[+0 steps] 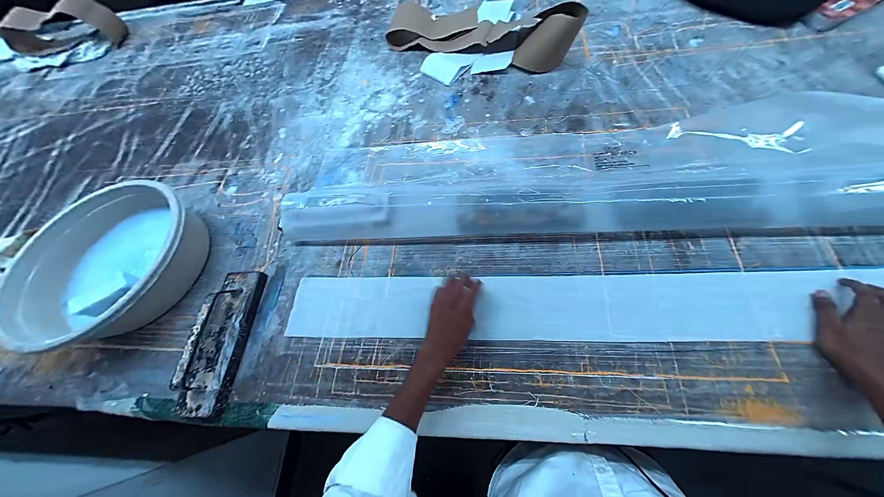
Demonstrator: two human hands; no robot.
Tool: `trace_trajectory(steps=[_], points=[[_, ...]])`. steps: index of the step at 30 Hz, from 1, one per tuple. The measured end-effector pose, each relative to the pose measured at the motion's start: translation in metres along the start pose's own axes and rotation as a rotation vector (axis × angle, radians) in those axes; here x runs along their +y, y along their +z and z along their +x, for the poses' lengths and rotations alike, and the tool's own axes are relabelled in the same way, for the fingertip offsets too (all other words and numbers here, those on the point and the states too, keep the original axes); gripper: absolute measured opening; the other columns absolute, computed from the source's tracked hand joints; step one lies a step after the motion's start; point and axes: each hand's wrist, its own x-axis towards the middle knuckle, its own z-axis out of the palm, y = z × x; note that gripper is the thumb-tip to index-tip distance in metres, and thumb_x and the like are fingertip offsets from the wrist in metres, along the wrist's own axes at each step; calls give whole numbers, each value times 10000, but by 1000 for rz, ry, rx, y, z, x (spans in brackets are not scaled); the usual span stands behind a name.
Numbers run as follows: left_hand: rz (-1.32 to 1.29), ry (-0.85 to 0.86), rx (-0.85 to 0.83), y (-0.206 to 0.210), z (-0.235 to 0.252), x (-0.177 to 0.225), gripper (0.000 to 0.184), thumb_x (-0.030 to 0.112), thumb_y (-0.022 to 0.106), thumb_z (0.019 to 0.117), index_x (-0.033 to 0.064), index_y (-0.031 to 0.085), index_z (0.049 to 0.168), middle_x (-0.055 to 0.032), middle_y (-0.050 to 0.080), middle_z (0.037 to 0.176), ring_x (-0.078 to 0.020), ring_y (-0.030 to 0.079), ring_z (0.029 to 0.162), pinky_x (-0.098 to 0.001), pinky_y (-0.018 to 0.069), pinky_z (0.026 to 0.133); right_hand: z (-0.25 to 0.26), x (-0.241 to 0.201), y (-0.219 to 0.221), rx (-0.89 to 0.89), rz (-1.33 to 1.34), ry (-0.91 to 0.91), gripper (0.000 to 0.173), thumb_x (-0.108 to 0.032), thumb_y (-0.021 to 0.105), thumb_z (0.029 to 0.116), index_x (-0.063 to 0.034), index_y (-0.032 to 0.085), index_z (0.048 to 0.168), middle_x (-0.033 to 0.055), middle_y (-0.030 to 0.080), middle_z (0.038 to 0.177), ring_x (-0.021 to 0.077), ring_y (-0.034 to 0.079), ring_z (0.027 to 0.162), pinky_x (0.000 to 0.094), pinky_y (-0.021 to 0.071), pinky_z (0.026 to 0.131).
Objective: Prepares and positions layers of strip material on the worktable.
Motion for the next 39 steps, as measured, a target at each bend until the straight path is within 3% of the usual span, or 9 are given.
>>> trace_trajectory(steps=[2, 5, 7, 22, 26, 29, 32, 36, 39], points=[[-1, 80, -19, 13, 5, 22, 423, -98, 664, 858, 88, 720, 1234, -176, 677, 1229, -390, 646, 1106, -550, 543, 832, 1, -5, -3, 3, 8, 1, 719, -642, 318, 1022, -119, 464, 1493, 285, 366, 1569, 539, 319, 1448, 796, 213, 1079], [7, -41, -58, 10, 22, 35, 415, -76, 610, 910, 119, 690, 1268, -167, 642, 1281, -421, 610, 1148, -587, 524, 835, -5, -8, -2, 18, 23, 12, 678, -629, 344, 1028, -145, 474, 1483, 274, 380, 1551, 539, 341, 1423, 810, 220, 1049], [-25, 76, -102, 11, 22, 68, 432, -85, 648, 883, 106, 698, 1266, -169, 647, 1283, -422, 621, 1123, -588, 535, 822, -6, -6, -1, 42, 30, 12, 675, -641, 336, 1022, -165, 481, 1478, 251, 387, 1550, 523, 349, 1422, 815, 228, 1043], [44, 218, -150, 66, 61, 243, 517, -87, 638, 866, 165, 681, 1316, -129, 635, 1328, -397, 621, 1124, -586, 522, 783, -14, -9, -14, 155, 353, -107, 603, -498, 340, 1072, -77, 516, 1466, 223, 446, 1547, 434, 355, 1476, 731, 154, 1177], [47, 74, -187, 75, 82, 271, 473, -79, 550, 931, 152, 663, 1328, -135, 607, 1364, -412, 589, 1172, -606, 500, 812, -15, -9, -13, 120, 441, -70, 574, -478, 341, 1079, -91, 538, 1454, 211, 468, 1530, 411, 368, 1475, 724, 147, 1183], [50, 217, -202, 86, 80, 306, 523, -89, 617, 869, 173, 679, 1317, -125, 627, 1345, -398, 609, 1155, -586, 512, 795, -16, -7, -14, 80, 472, -76, 574, -487, 320, 1089, -108, 523, 1470, 174, 446, 1557, 379, 341, 1496, 715, 128, 1194], [69, 116, -235, 84, 94, 318, 511, -92, 564, 909, 150, 649, 1352, -152, 591, 1380, -434, 584, 1167, -620, 497, 791, -17, -9, -15, 84, 498, -70, 571, -490, 328, 1082, -104, 561, 1431, 178, 491, 1518, 375, 378, 1477, 712, 119, 1195], [85, 287, -240, 94, 96, 347, 511, -68, 611, 889, 183, 670, 1330, -112, 620, 1338, -381, 612, 1119, -560, 510, 774, -12, -9, -17, 73, 492, -59, 573, -499, 322, 1078, -113, 578, 1416, 183, 485, 1521, 383, 370, 1480, 711, 117, 1196], [41, 224, -255, 96, 109, 359, 493, -72, 564, 927, 168, 650, 1349, -130, 599, 1370, -407, 592, 1153, -583, 505, 779, -13, -10, -14, 86, 477, -59, 557, -484, 334, 1079, -108, 588, 1403, 183, 494, 1512, 395, 383, 1469, 706, 130, 1198]])
